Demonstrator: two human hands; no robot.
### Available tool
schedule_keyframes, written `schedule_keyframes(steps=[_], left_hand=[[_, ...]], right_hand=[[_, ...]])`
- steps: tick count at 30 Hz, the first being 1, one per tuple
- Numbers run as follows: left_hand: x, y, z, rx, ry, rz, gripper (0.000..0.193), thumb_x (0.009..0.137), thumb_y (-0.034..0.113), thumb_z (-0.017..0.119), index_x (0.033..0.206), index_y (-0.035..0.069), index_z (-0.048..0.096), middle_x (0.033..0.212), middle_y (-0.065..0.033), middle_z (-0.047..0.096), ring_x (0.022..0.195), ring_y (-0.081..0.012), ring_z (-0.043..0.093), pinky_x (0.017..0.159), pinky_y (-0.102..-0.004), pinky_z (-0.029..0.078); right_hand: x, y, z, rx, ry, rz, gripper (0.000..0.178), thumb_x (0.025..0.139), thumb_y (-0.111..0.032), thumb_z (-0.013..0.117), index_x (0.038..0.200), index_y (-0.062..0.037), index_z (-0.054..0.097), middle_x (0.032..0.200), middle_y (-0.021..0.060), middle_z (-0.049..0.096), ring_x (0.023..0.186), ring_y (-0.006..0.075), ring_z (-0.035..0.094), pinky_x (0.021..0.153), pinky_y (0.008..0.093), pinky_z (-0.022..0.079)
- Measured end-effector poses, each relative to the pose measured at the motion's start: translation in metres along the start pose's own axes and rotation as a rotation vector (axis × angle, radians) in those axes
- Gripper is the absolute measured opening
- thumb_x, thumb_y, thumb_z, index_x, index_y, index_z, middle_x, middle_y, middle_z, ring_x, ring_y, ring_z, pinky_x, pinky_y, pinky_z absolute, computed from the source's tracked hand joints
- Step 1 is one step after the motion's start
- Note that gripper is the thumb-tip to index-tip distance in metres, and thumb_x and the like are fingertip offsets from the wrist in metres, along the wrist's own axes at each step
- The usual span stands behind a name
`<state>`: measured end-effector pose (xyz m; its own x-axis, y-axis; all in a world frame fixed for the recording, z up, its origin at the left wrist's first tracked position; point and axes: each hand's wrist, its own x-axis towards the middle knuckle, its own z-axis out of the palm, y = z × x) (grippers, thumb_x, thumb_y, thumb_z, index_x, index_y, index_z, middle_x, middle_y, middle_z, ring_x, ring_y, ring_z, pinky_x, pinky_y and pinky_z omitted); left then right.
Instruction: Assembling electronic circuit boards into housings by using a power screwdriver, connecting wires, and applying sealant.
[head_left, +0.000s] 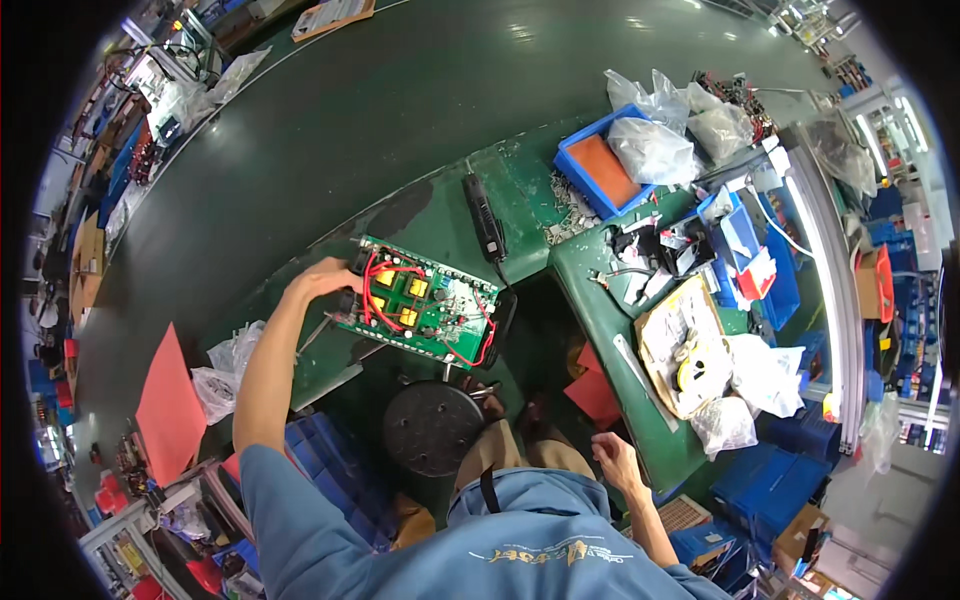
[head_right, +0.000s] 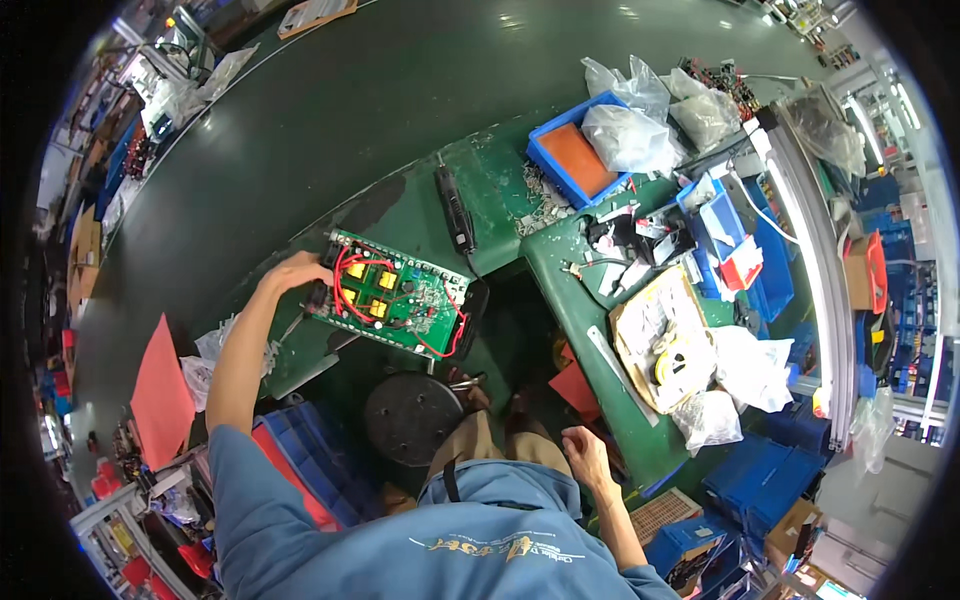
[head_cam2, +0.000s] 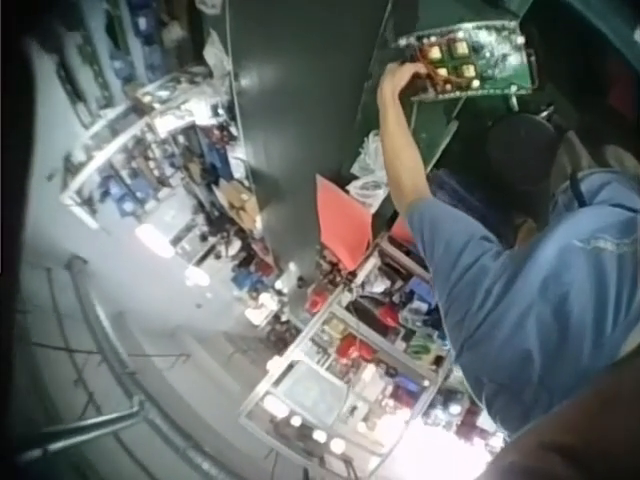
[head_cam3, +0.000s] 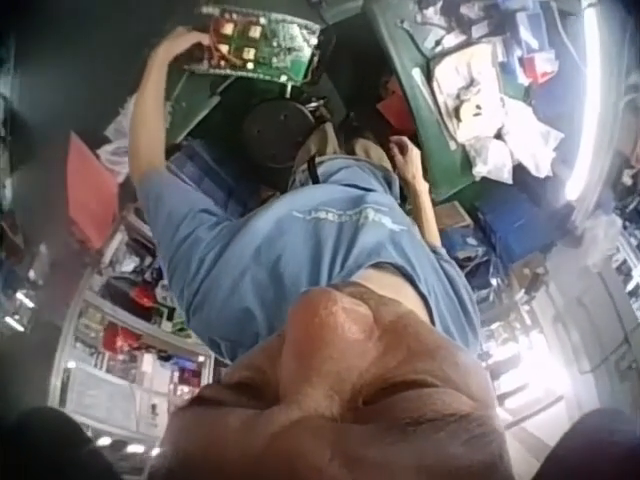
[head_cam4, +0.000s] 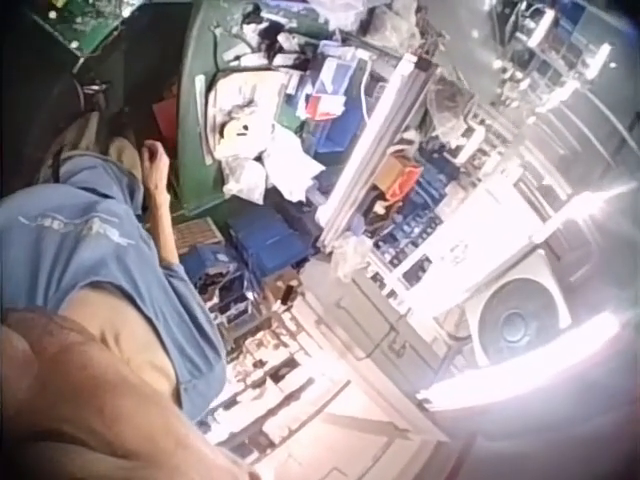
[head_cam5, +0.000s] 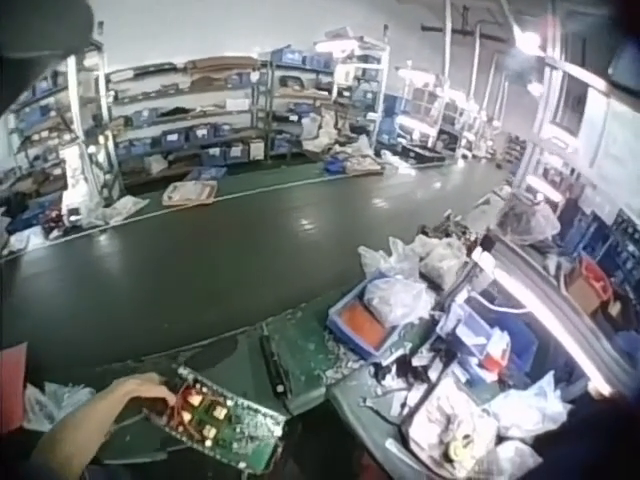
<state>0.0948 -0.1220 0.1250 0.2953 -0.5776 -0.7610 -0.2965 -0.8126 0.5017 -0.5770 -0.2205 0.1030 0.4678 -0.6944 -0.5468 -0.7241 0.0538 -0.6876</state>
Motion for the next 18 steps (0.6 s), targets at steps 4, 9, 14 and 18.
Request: schedule_keyframes(steps=[4,9,14,18], left_hand=[[-0.053,0.02,0.057,-0.294,0.252,0.092,0.064,0.071,0.031,0.079,0.116,-0.011,0.062,0.102,-0.0177,0.07,0.089,-0.0235,0.067,0.081,-0.0348,0.053],[-0.115,0.03,0.146,-0.005,0.535,0.097,0.065,0.072,0.03,0.079,0.119,-0.01,0.06,0.107,-0.0212,0.07,0.099,-0.0292,0.069,0.091,-0.0377,0.052],[-0.205,0.061,0.201,0.164,0.727,0.168,0.061,0.073,0.025,0.078,0.122,-0.007,0.061,0.11,-0.0222,0.07,0.102,-0.0301,0.069,0.093,-0.0372,0.052],[-0.305,0.119,0.235,-0.19,0.622,0.335,0.068,0.082,0.017,0.074,0.142,-0.005,0.049,0.115,-0.0114,0.068,0.106,-0.0185,0.064,0.095,-0.0344,0.051]], right_hand=[[0.005,-0.002,0.006,0.02,-0.014,-0.073,0.018,0.094,-0.009,0.068,0.11,0.0006,0.07,0.094,0.0153,0.074,0.085,0.0235,0.072,0.077,0.0351,0.057],[0.002,-0.008,0.0,0.001,-0.121,-0.195,0.019,0.094,-0.011,0.066,0.11,0.0,0.07,0.099,0.0163,0.074,0.087,0.0279,0.072,0.079,0.0376,0.057],[-0.016,0.021,-0.024,0.04,-0.109,-0.306,0.018,0.095,-0.01,0.066,0.109,0.0003,0.07,0.095,0.0163,0.074,0.082,0.0259,0.072,0.076,0.0364,0.057],[-0.022,0.073,-0.032,0.427,-0.229,-0.138,0.018,0.1,-0.008,0.064,0.115,0.0007,0.067,0.095,0.0053,0.07,0.077,0.0123,0.064,0.07,0.0284,0.054]])
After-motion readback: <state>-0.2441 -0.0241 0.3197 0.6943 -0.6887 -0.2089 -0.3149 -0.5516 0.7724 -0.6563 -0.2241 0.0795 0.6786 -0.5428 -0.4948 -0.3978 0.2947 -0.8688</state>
